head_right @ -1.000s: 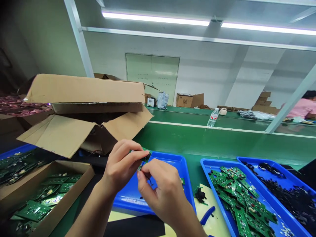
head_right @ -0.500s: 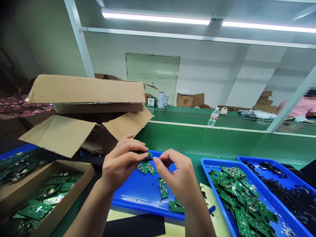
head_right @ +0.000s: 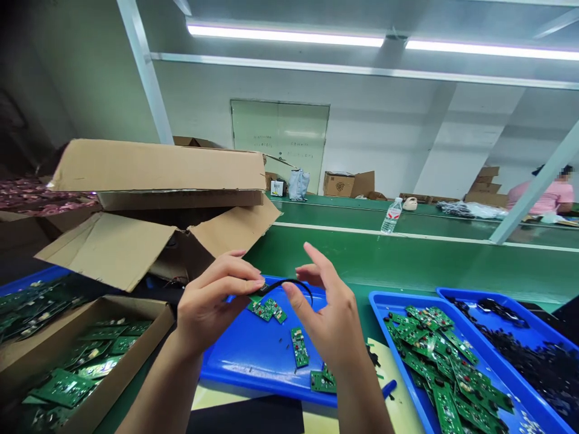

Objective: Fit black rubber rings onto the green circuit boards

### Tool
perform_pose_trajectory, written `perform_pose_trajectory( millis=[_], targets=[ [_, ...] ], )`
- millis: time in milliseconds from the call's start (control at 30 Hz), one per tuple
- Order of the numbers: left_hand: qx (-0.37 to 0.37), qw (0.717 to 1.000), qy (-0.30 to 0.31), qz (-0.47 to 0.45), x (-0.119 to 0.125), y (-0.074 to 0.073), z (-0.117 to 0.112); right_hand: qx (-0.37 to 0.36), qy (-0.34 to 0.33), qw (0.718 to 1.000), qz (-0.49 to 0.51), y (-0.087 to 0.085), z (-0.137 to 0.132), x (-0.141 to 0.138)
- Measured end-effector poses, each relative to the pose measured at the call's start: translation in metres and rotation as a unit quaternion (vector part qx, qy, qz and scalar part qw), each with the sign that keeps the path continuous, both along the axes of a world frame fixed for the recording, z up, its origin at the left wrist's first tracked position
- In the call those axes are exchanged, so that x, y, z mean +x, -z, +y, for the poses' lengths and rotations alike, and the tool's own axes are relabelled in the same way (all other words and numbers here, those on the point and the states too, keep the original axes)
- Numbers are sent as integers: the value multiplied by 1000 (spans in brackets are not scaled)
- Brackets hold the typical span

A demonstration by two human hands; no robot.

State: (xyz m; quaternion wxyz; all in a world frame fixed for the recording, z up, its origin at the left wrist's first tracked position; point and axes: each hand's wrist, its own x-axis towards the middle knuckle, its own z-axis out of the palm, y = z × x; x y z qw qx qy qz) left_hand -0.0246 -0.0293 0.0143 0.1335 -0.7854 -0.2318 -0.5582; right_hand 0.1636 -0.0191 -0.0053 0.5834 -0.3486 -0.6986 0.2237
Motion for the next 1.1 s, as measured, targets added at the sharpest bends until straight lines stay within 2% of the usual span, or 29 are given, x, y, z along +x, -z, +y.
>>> perform_pose_trajectory(
  millis=[133,333,567,767,933,1100],
  targets=[
    [-13,1000,-3,21,-1,0,1,18,-106,994,-2,-3,0,0],
    [-29,999,0,41,0,0,2,20,-109,994,-9,-6,-2,0],
    [-69,994,80,30,-1,0,1,-86,-187,979,-8,-8,0,6],
    [-93,988,125,13,-3,-1,-2,-65,-162,984,38,-5,-5,-1],
    [-131,980,147,16,-2,-4,-6,-45,-168,984,35,-5,-11,-3],
    [-159,975,157,-5,-2,-4,-5,-64,-187,979,47,-3,-4,-1]
  ],
)
